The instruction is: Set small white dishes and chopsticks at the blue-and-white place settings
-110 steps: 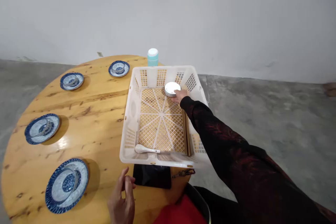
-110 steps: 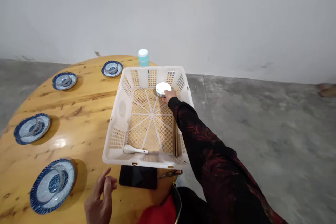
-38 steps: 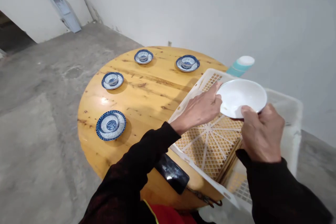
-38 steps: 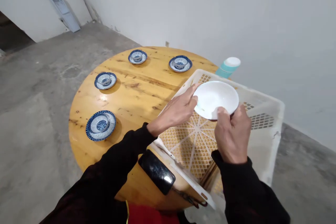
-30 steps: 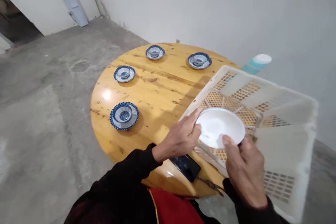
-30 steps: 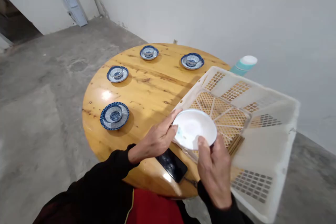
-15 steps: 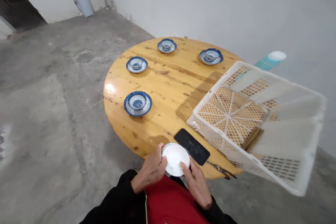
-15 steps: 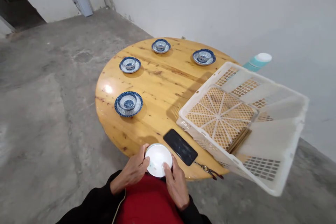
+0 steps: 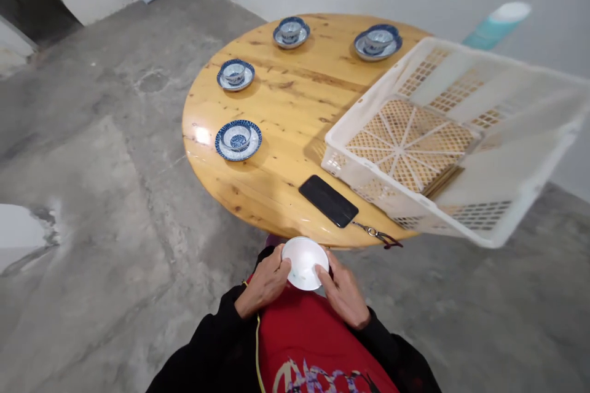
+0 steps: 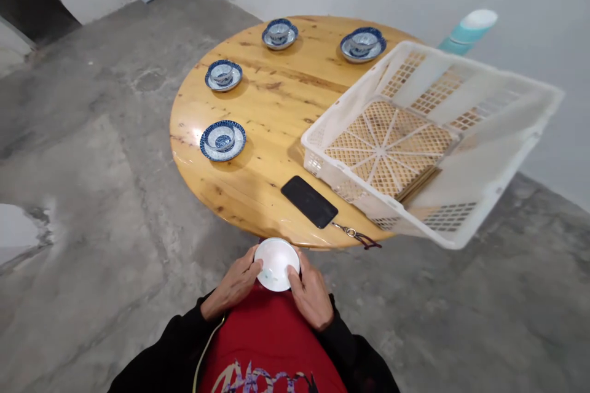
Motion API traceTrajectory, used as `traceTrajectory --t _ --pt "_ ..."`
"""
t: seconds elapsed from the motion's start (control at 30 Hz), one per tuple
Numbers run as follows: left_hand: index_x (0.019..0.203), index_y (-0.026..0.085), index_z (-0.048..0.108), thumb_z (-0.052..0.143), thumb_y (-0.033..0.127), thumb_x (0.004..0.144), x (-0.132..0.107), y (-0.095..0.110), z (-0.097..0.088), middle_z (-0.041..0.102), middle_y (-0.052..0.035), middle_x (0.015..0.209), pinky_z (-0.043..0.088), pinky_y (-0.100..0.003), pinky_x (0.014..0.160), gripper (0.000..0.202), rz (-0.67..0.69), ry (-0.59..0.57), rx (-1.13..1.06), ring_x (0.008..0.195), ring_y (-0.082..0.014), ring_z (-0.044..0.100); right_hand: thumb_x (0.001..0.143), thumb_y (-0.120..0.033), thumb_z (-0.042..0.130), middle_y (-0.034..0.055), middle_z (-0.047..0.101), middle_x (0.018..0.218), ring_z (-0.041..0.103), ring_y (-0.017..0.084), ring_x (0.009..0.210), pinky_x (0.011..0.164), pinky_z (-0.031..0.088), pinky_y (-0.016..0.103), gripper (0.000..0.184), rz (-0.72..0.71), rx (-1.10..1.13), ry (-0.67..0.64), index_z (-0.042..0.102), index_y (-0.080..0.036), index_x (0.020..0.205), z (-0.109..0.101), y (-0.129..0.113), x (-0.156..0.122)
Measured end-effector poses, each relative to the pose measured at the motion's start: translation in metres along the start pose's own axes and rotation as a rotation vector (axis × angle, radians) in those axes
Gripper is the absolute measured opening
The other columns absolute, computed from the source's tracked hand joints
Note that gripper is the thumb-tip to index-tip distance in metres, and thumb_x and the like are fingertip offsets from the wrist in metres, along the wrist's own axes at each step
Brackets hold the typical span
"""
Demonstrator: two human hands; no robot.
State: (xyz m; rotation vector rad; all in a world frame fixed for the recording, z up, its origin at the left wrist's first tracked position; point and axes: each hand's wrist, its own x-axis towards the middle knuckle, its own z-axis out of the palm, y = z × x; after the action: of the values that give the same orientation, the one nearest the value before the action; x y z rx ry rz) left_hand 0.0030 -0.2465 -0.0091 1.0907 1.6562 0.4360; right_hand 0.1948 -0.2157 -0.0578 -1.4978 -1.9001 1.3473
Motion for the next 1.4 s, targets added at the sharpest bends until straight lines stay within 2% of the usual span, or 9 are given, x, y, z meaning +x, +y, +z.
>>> traceTrajectory --t 0.23,0.33,0.47,0.63,0.77,0.9,1.03,1.17,1.4 --pt "0.126 0.017 0.055 0.033 0.032 0.096 -0.029 -0.003 0.019 0.069 -0.0099 0.116 0.049 -0.034 0.093 0.041 0.019 0.108 -0.011 0.100 -0.0219 0.064 0.094 -0.036 0.040 0.0147 0.072 0.123 0.070 0.029 0.107 0.097 0.053 0.042 0.050 -0.117 0.029 0.015 0.059 -0.013 0.134 0.001 0.000 -0.016" --pt "0.127 0.016 0.055 0.033 0.033 0.096 -0.044 -0.009 0.025 0.068 -0.0104 0.117 0.049 -0.033 0.093 0.041 0.034 0.165 -0.049 0.101 -0.0217 0.064 0.092 -0.032 0.040 0.0139 0.072 0.123 0.070 0.028 0.106 0.095 0.054 0.040 0.049 -0.171 0.043 -0.014 0.058 -0.013 0.134 0.008 0.000 -0.019" --pt "0.123 0.016 0.057 0.033 0.035 0.096 -0.062 -0.020 0.031 0.070 -0.0095 0.114 0.049 -0.032 0.093 0.041 0.010 0.245 -0.105 0.101 -0.0215 0.064 0.087 -0.026 0.041 0.0140 0.070 0.127 0.069 0.028 0.111 0.099 0.052 0.040 0.049 -0.226 0.029 -0.055 0.059 -0.014 0.132 0.019 -0.002 -0.023" --pt "0.122 0.016 0.059 0.035 0.037 0.095 -0.070 -0.026 0.031 0.069 -0.0101 0.114 0.049 -0.033 0.095 0.041 0.015 0.268 -0.141 0.103 -0.0224 0.064 0.085 -0.023 0.041 0.0121 0.072 0.121 0.069 0.028 0.107 0.096 0.052 0.040 0.051 -0.208 -0.011 -0.095 0.058 -0.015 0.131 0.021 -0.009 -0.025" --pt "0.112 0.015 0.060 0.037 0.039 0.092 -0.068 -0.028 0.023 0.068 -0.0110 0.105 0.048 -0.032 0.092 0.039 -0.005 0.260 -0.174 0.100 -0.0230 0.063 0.085 -0.023 0.041 0.0125 0.073 0.118 0.070 0.027 0.101 0.092 0.051 0.038 0.050 -0.202 -0.015 -0.117 0.058 -0.014 0.131 0.022 -0.019 -0.022" --pt "0.112 0.014 0.059 0.038 0.040 0.090 -0.068 -0.040 0.002 0.068 -0.0123 0.107 0.048 -0.033 0.092 0.040 0.027 0.264 -0.226 0.099 -0.0236 0.062 0.086 -0.023 0.040 0.0122 0.073 0.114 0.069 0.028 0.102 0.092 0.050 0.038 0.049 -0.185 -0.047 -0.133 0.058 -0.014 0.131 0.040 -0.034 -0.013" --pt "0.121 0.013 0.058 0.038 0.040 0.091 -0.076 -0.063 -0.033 0.069 -0.0123 0.111 0.048 -0.035 0.093 0.045 0.005 0.290 -0.276 0.100 -0.0242 0.063 0.086 -0.023 0.041 0.0125 0.073 0.114 0.069 0.027 0.104 0.093 0.049 0.037 0.050 -0.188 -0.086 -0.180 0.056 -0.015 0.133 0.073 -0.062 0.000" --pt "0.125 0.012 0.059 0.041 0.043 0.091 -0.087 -0.091 -0.078 0.071 -0.0107 0.104 0.051 -0.035 0.092 0.050 -0.032 0.333 -0.357 0.099 -0.0250 0.065 0.087 -0.023 0.041 0.0125 0.073 0.110 0.069 0.026 0.099 0.089 0.048 0.036 0.048 -0.239 -0.084 -0.226 0.056 -0.013 0.131 0.114 -0.098 0.016" --pt "0.120 0.013 0.062 0.049 0.057 0.087 -0.100 -0.155 -0.158 0.073 -0.0103 0.097 0.055 -0.034 0.076 0.057 -0.082 0.410 -0.413 0.084 -0.0251 0.069 0.086 -0.021 0.043 0.0084 0.073 0.096 0.067 0.023 0.086 0.080 0.046 0.031 0.043 -0.279 -0.079 -0.254 0.062 -0.016 0.124 0.199 -0.155 0.044"
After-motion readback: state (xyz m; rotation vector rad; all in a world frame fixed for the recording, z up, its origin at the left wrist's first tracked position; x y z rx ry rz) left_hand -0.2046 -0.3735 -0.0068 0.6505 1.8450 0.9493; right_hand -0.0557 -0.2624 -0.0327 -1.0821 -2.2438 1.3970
